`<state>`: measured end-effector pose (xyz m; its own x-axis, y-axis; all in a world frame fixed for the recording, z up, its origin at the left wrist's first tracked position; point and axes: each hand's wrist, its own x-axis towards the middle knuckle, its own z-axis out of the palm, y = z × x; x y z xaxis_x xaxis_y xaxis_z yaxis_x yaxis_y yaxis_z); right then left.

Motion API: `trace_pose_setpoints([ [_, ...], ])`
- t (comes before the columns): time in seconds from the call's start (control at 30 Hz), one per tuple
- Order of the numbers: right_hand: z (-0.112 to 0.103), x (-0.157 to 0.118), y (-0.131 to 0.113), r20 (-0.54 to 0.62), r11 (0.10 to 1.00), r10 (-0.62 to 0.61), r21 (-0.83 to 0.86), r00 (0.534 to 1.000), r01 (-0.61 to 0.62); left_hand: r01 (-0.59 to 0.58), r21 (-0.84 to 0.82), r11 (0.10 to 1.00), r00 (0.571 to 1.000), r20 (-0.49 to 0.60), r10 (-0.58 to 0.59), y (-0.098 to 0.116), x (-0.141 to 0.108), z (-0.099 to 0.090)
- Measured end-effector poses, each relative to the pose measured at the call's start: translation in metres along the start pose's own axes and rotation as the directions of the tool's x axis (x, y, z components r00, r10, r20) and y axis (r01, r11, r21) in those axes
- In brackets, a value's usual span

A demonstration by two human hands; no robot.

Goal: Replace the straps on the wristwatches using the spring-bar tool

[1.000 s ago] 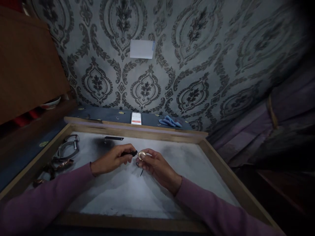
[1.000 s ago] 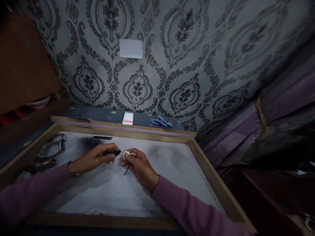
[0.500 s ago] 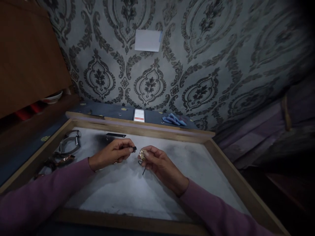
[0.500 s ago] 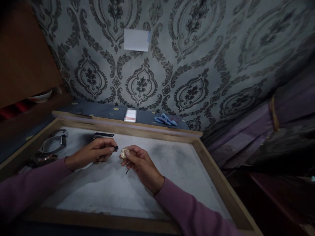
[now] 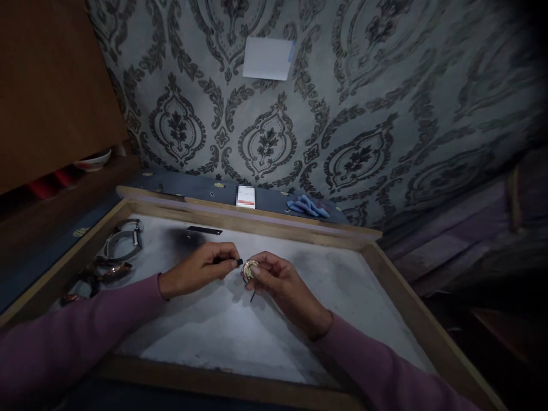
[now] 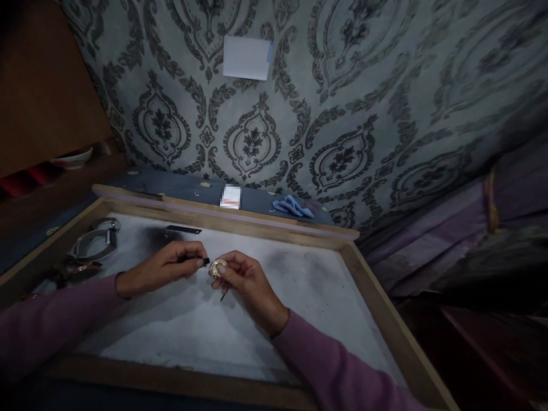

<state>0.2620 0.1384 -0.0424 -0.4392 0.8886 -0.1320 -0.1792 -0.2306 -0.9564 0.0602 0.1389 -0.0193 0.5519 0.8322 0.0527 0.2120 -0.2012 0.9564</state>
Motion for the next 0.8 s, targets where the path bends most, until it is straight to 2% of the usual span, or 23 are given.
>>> trace_pose_setpoints([
  [0.13,-0.0023,0.0015,0.0018,0.014,0.999,-0.025,-0.021,1.0,0.025,-0.08,0.139,0.987,0.996,-0.039,0.086,-0.001,-0.0016,0.001],
  [0.4,-0.0031,0.0001,0.0047,0.023,0.995,-0.057,-0.081,0.998,0.059,-0.154,0.376,0.914,0.976,-0.085,0.199,-0.0043,-0.0041,0.0051],
  [0.63,-0.0008,0.0003,0.0058,0.049,0.989,-0.09,-0.113,0.995,0.095,-0.209,0.489,0.847,0.961,-0.06,0.271,-0.0084,-0.006,0.0069],
  [0.8,-0.0012,0.0011,0.0067,0.041,0.987,-0.094,-0.128,0.995,0.098,-0.214,0.494,0.842,0.959,-0.059,0.278,-0.0079,-0.0065,0.0074],
])
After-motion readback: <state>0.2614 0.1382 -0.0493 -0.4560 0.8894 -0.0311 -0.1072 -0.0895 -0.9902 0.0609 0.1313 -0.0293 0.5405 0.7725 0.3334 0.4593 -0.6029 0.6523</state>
